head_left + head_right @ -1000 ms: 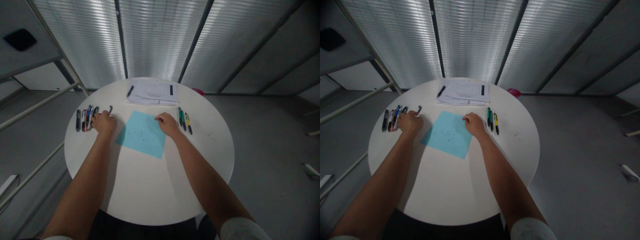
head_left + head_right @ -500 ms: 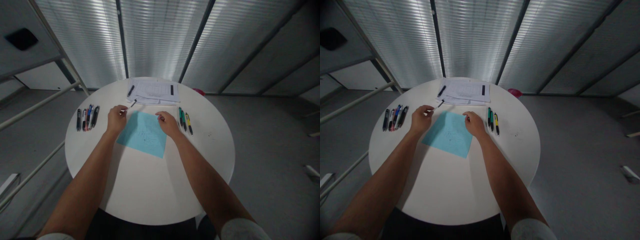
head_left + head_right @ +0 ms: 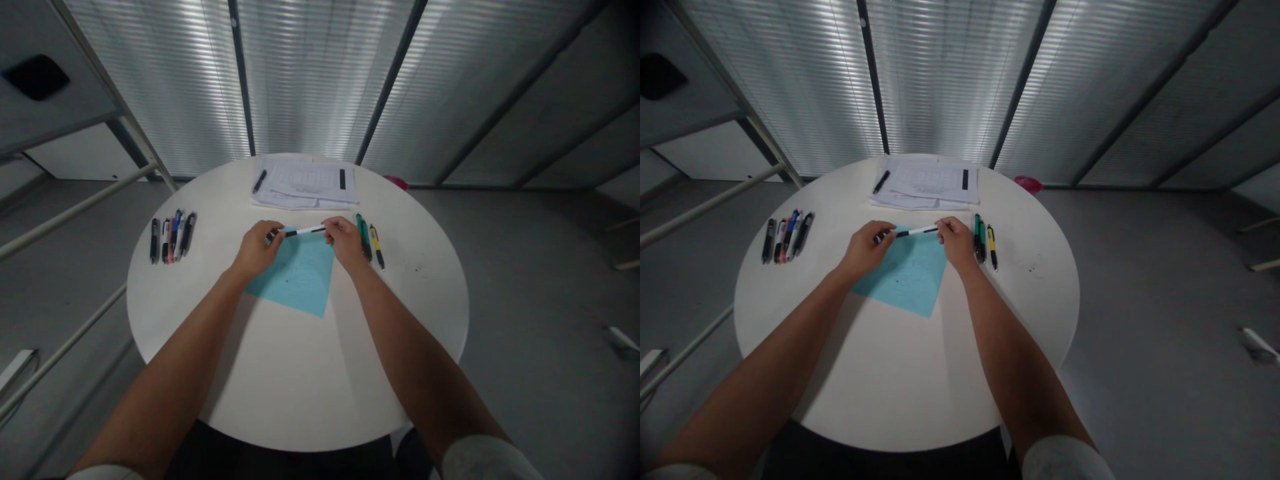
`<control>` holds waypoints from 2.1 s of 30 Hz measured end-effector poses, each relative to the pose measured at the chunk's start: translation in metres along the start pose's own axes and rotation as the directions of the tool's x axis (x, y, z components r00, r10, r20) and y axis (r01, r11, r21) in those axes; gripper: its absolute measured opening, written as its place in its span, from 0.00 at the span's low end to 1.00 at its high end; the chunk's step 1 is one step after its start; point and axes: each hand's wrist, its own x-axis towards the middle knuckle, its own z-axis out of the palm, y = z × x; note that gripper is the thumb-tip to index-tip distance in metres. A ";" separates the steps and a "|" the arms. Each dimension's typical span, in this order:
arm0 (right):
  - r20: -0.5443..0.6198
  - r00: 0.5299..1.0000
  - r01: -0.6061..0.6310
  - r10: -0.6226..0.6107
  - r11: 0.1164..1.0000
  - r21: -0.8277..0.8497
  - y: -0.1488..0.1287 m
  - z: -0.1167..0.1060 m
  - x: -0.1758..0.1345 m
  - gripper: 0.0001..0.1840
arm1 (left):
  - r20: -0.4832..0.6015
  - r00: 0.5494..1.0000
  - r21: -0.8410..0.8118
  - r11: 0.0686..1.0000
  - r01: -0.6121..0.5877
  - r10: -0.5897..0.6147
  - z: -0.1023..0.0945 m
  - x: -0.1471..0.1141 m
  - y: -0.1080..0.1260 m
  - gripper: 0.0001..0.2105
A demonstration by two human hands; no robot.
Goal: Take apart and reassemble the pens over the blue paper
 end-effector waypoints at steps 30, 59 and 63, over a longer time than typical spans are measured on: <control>0.039 0.999 -0.015 0.012 0.998 0.056 0.005 0.000 0.002 0.12 | 0.107 0.904 -0.690 0.623 0.367 -0.414 0.001 0.011 -0.015 0.09; 0.041 0.998 -0.056 0.056 0.998 0.004 -0.003 0.002 -0.001 0.11 | 0.118 0.902 -0.663 0.643 0.382 -0.415 0.002 0.011 -0.020 0.10; 0.042 0.997 -0.058 0.058 0.998 -0.008 -0.002 0.002 0.000 0.09 | 0.120 0.899 -0.664 0.639 0.388 -0.422 0.003 0.011 -0.021 0.10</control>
